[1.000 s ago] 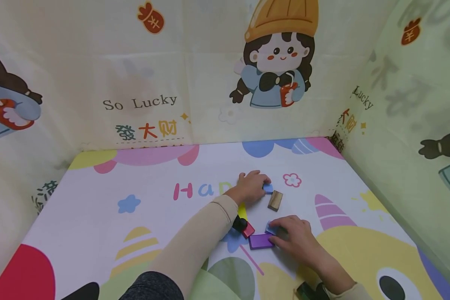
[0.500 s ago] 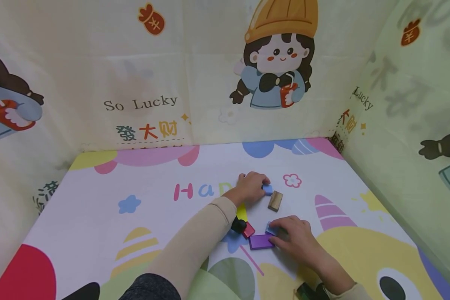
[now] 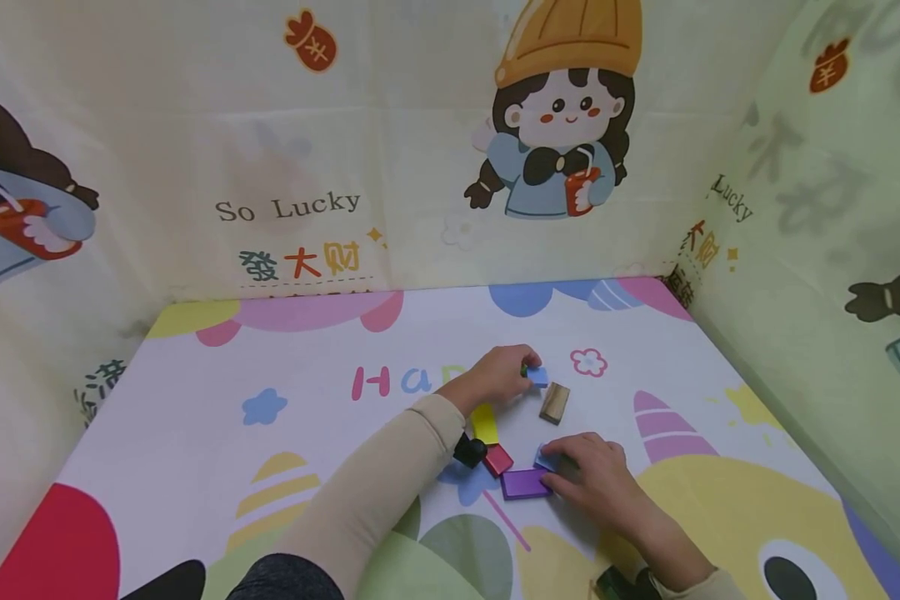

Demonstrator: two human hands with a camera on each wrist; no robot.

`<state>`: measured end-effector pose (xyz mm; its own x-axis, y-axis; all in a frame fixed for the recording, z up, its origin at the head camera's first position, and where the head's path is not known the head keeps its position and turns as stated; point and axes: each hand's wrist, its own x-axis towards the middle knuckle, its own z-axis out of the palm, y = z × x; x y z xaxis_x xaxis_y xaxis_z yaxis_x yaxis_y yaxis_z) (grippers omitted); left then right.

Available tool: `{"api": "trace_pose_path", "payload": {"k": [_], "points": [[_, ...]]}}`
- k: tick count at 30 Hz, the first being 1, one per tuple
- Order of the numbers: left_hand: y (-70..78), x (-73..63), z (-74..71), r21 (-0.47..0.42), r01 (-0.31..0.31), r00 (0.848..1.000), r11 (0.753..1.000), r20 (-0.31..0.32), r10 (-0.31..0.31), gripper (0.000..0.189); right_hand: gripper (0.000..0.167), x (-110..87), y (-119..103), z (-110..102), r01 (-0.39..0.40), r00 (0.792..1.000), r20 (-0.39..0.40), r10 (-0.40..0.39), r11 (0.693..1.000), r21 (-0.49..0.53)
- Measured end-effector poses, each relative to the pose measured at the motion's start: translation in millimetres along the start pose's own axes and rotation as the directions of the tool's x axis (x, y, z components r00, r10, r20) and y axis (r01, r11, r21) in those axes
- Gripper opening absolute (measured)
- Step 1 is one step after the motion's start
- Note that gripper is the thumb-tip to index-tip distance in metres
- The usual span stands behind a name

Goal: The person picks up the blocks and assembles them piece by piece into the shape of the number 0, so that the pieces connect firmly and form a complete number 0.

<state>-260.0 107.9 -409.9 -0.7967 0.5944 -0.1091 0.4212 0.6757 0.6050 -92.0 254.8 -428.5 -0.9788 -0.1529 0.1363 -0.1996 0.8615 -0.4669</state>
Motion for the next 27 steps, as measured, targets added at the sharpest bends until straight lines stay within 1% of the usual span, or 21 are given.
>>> {"api": "trace_pose_path", "payload": {"k": [6, 13, 20, 27], "points": [[-4.3, -3.7, -1.4, -0.044, -0.018, 1.0, 0.999, -0.002, 0.018, 0.031, 0.028, -0.5, 0.3, 0.0, -0.005, 1.0, 0.0, 0.005, 1.0, -0.002], [-7.1, -7.5, -4.6, -0.078, -0.034, 0.999, 0.996, 0.0, 0.034, 0.037, 0.027, -0.1, 0.3, 0.2, 0.006, 1.0, -0.015, -0.006, 1.0, 0.0], [-12.6, -10.8, -7.0, -0.034, -0.028, 1.0, 0.999, 0.0, 0.028, 0.043, 0.027, 0.0, 0.6, -0.7, 0.005, 1.0, -0.01, -0.005, 1.0, 0.007], [-17.6, -15.0, -10.7, -0.058, -0.006, 1.0, 0.998, -0.006, 0.006, 0.04, 0.027, -0.1, 0.2, -1.2, 0.008, 1.0, -0.006, -0.008, 1.0, 0.009]]}}
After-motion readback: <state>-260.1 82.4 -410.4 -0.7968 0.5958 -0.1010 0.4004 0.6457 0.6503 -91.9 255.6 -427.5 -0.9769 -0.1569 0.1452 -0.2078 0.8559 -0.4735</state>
